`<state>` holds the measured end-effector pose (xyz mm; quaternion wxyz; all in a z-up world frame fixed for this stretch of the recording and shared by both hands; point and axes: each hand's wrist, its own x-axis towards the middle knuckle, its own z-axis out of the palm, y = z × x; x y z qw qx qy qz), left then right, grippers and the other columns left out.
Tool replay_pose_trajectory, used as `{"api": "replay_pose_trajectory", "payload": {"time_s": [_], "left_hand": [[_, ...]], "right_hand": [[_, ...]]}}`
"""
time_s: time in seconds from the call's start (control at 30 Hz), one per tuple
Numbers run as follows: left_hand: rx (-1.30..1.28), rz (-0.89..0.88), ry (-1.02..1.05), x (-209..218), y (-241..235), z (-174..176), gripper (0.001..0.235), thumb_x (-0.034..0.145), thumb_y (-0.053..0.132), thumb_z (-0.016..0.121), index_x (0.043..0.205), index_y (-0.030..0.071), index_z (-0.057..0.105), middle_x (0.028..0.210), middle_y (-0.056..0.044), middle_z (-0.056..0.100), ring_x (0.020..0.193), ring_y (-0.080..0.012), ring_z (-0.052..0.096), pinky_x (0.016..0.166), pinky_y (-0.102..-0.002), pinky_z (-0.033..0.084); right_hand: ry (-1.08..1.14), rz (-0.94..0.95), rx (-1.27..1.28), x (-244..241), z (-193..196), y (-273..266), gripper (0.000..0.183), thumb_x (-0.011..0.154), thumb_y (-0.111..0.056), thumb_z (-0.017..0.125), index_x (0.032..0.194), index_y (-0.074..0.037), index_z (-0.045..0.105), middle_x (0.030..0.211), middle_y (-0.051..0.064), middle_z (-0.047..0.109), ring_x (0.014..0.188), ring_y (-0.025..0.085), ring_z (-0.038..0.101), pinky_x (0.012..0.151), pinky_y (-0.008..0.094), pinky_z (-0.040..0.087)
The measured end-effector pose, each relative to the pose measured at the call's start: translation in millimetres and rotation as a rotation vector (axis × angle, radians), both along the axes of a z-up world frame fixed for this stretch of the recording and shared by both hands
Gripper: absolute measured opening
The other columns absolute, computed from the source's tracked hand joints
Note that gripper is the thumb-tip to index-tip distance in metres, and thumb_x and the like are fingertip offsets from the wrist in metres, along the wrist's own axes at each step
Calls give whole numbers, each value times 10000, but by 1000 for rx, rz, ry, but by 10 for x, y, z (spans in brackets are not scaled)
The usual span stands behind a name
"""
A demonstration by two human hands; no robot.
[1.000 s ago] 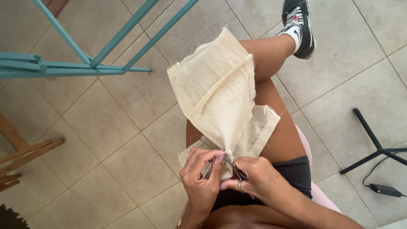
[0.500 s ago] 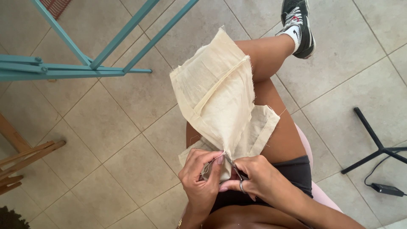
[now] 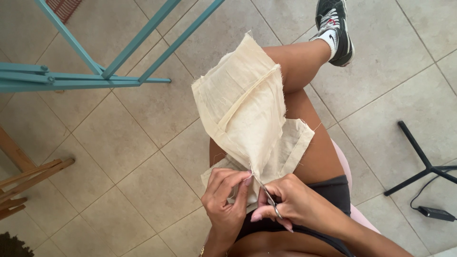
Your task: Cutting a piece of white fabric with scissors following a specific pattern or line.
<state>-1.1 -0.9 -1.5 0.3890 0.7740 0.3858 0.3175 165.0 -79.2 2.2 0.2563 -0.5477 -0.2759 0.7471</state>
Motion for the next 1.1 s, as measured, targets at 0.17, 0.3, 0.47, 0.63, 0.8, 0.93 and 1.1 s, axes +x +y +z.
{"api": "replay_pose_trajectory", "payload": {"time_s": [0.17, 0.3, 0.47, 0.63, 0.8, 0.93, 1.1], "left_hand": [[35, -7, 1, -6, 8, 2, 47, 973, 27, 772, 1014, 49, 778, 918, -56, 770, 825, -216, 685, 744, -300, 586], [43, -22, -8, -12, -5, -7, 75, 955, 26, 801, 1022, 53, 781, 909, -52, 752, 831, -216, 670, 748, -299, 580], [-13, -14, -32, -13, 1, 23, 49, 992, 37, 749, 1034, 10, 753, 928, -102, 766, 852, -240, 713, 778, -318, 598], [-155, 3, -51, -10, 13, 32, 98, 1036, 132, 708, 1031, 41, 745, 946, -96, 729, 854, -209, 718, 764, -297, 590], [-221, 96, -7, -157, 6, -36, 120, 1025, 182, 698, 985, 79, 747, 913, -60, 758, 779, -163, 697, 697, -275, 555], [-307, 179, -41, -142, 85, 51, 123, 1033, 138, 674, 976, 42, 726, 956, -92, 739, 893, -200, 725, 778, -291, 602], [-113, 38, 93, -2, 90, 146, 252, 968, 154, 766, 1151, 18, 657, 1066, -122, 723, 998, -252, 724, 902, -349, 620]], "right_hand": [[138, -109, -74, -4, -26, 4, 335, 904, -149, 968, 742, -15, 706, 401, 112, 596, 291, 144, 516, 324, 244, 324], [379, -251, -44, -68, -187, -125, 284, 969, -101, 846, 789, 64, 702, 532, 155, 638, 303, 156, 556, 270, 236, 327], [-417, -414, 552, -24, -121, -142, 184, 873, -277, 880, 840, -159, 743, 764, -65, 778, 593, 37, 655, 604, 214, 512], [-565, -394, 626, -24, -157, 95, 257, 875, -269, 886, 997, -107, 729, 932, -8, 755, 638, 70, 634, 630, 226, 531], [-497, -470, 622, 5, -175, 109, 124, 943, -152, 822, 879, -80, 744, 787, -16, 732, 550, 52, 497, 530, 220, 416], [-681, -456, 691, 55, -155, 62, 144, 996, -131, 768, 897, -86, 674, 824, -14, 677, 630, 101, 525, 614, 245, 436], [-606, -422, 696, -18, -14, 46, 113, 989, -114, 761, 911, -90, 682, 834, -13, 696, 650, 96, 576, 617, 232, 465]]}}
